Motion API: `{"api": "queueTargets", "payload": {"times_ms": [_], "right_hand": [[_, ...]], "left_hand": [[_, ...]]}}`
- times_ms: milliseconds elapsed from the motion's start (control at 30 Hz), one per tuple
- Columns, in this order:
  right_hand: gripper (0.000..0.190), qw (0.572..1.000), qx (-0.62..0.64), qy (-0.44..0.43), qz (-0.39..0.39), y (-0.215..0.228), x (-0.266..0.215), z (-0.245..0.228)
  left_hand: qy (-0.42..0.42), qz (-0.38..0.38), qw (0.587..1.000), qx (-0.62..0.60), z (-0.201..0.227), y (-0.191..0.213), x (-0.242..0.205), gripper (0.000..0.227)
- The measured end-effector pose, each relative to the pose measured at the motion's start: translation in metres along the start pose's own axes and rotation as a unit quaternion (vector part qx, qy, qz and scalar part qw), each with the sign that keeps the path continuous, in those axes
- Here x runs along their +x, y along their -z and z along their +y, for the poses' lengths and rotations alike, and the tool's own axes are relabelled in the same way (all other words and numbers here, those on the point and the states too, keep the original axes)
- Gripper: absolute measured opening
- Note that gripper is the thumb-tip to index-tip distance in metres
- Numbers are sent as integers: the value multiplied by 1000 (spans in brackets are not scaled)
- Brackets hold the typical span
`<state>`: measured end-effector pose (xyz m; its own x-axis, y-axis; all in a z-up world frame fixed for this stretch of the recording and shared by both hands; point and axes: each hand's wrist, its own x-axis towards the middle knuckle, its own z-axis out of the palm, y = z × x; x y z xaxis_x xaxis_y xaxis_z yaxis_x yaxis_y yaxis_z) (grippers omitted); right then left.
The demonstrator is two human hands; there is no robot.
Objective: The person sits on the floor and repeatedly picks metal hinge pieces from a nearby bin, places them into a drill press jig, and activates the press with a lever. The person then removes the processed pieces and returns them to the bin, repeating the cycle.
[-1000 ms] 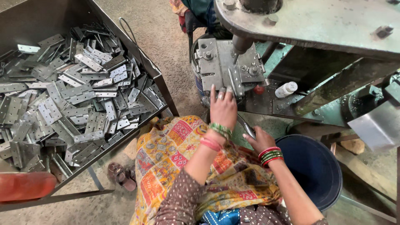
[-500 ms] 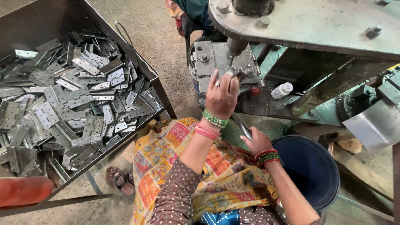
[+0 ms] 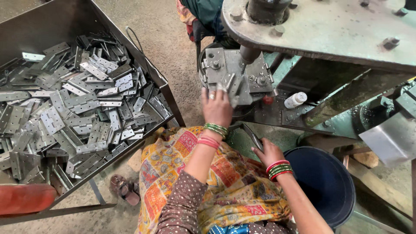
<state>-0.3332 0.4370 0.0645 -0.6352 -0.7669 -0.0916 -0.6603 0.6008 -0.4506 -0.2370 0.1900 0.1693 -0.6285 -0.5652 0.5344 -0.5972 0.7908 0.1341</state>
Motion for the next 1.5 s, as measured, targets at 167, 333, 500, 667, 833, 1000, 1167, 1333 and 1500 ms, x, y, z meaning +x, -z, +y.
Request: {"api": "queueTargets", "payload": {"times_ms": [167, 333, 500, 667, 833, 1000, 1167, 1333, 1500], "right_hand": [[50, 999, -19, -34, -24, -4, -1, -1], [49, 1000, -12, -6, -11, 0, 0, 0], [48, 999, -31, -17, -36, 5, 2, -9], [45, 998, -33, -12, -47, 10, 1, -13], [43, 999, -17, -19, -29, 11, 3, -14], [45, 999, -28, -29, -34, 5, 1, -10], [44, 999, -30, -15, -31, -15, 2, 12], [38, 999, -2, -37, -13, -86, -8, 41], [38, 1000, -8, -24, 6, -125, -7, 56]], "left_hand": [[-49, -5, 998, -28, 26, -5, -7, 29], [-27, 1, 997, -68, 15, -11, 15, 22], [-27, -37, 992, -121, 11, 18, 8, 20], [6, -44, 994, -97, 36, 33, -12, 38], [-14, -79, 996, -31, 49, 11, -9, 43], [16, -79, 996, -41, 37, -20, 17, 37], [15, -76, 997, -28, 34, -28, 27, 41], [18, -32, 999, -26, 37, -26, 28, 40], [5, -77, 995, -56, 30, -12, 22, 38]]}}
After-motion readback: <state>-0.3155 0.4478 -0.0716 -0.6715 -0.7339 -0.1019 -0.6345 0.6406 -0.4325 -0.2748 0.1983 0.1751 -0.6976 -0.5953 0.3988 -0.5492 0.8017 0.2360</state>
